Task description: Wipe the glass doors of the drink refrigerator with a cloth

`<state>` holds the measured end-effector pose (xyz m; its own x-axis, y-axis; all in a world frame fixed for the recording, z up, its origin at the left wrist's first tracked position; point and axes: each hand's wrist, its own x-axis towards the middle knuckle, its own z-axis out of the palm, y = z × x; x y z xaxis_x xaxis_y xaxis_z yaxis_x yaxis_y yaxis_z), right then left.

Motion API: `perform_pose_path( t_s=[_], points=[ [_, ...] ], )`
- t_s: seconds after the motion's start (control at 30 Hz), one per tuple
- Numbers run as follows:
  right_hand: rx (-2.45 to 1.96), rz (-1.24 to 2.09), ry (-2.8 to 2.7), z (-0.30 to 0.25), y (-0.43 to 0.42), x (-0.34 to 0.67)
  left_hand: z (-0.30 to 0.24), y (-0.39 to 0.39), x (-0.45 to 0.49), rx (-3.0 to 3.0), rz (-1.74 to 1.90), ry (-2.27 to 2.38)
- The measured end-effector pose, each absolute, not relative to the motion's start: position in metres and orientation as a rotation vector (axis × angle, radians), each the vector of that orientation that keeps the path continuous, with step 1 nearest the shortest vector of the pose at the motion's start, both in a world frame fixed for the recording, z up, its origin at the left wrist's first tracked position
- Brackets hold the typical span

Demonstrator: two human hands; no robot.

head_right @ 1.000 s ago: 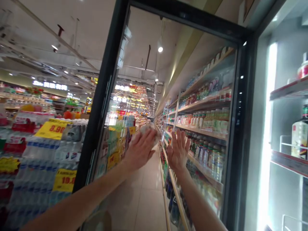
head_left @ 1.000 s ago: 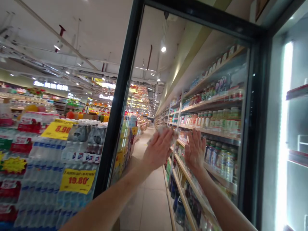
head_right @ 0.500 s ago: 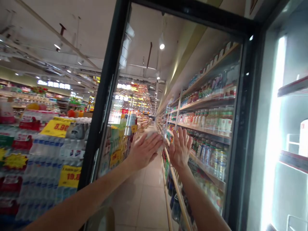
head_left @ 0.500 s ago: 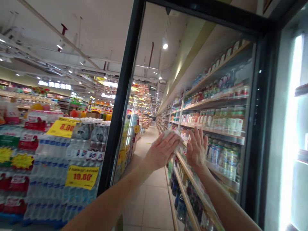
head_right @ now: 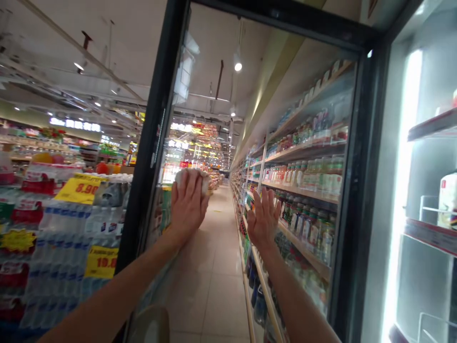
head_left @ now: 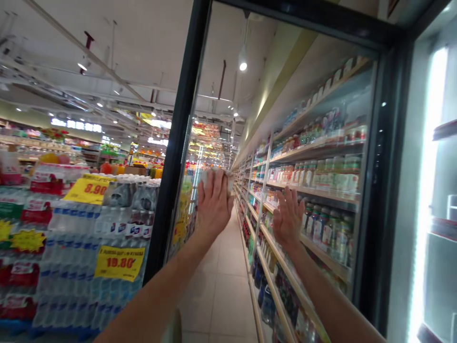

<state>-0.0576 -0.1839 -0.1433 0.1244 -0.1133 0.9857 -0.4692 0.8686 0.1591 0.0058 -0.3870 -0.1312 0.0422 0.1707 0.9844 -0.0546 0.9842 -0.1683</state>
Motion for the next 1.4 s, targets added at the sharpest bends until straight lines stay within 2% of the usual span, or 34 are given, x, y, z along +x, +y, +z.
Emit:
perform_pose_path(
  t_s=[0.17,0.33,0.53,0.7,0.87,1.03,1.2,1.33,1.4],
  points=[
    [0.495,0.275,-1.456,-0.143,-0.184,-0.056,-0.135,-0.382,0.005,-0.443,0.456,-1.583],
    [0.493,0.284,-1.440,-0.143,-0.185,-0.056,-0.121,-0.388,0.004,-0.111,0.201,-1.532],
    [0.488,0.251,-1.426,-0.143,-0.184,-0.059,-0.139,-0.380,0.003,-0.469,0.418,-1.547],
    [0.484,0.242,-1.421,-0.143,-0.186,-0.058,-0.132,-0.394,0.002,-0.088,0.092,-1.515],
    [0.476,0.239,-1.441,-0.143,-0.187,-0.058,-0.143,-0.411,0.004,-0.374,0.320,-1.569],
    [0.476,0.251,-1.438,-0.143,-0.189,-0.060,-0.164,-0.436,0.012,-0.044,0.083,-1.499],
    [0.470,0.275,-1.462,-0.143,-0.189,-0.058,-0.196,-0.425,0.012,-0.394,0.280,-1.610],
    [0.467,0.269,-1.449,-0.143,-0.189,-0.058,-0.186,-0.423,0.011,-0.128,0.148,-1.542],
    [0.462,0.256,-1.429,-0.143,-0.188,-0.058,-0.180,-0.421,0.011,-0.180,0.201,-1.544]
  ],
)
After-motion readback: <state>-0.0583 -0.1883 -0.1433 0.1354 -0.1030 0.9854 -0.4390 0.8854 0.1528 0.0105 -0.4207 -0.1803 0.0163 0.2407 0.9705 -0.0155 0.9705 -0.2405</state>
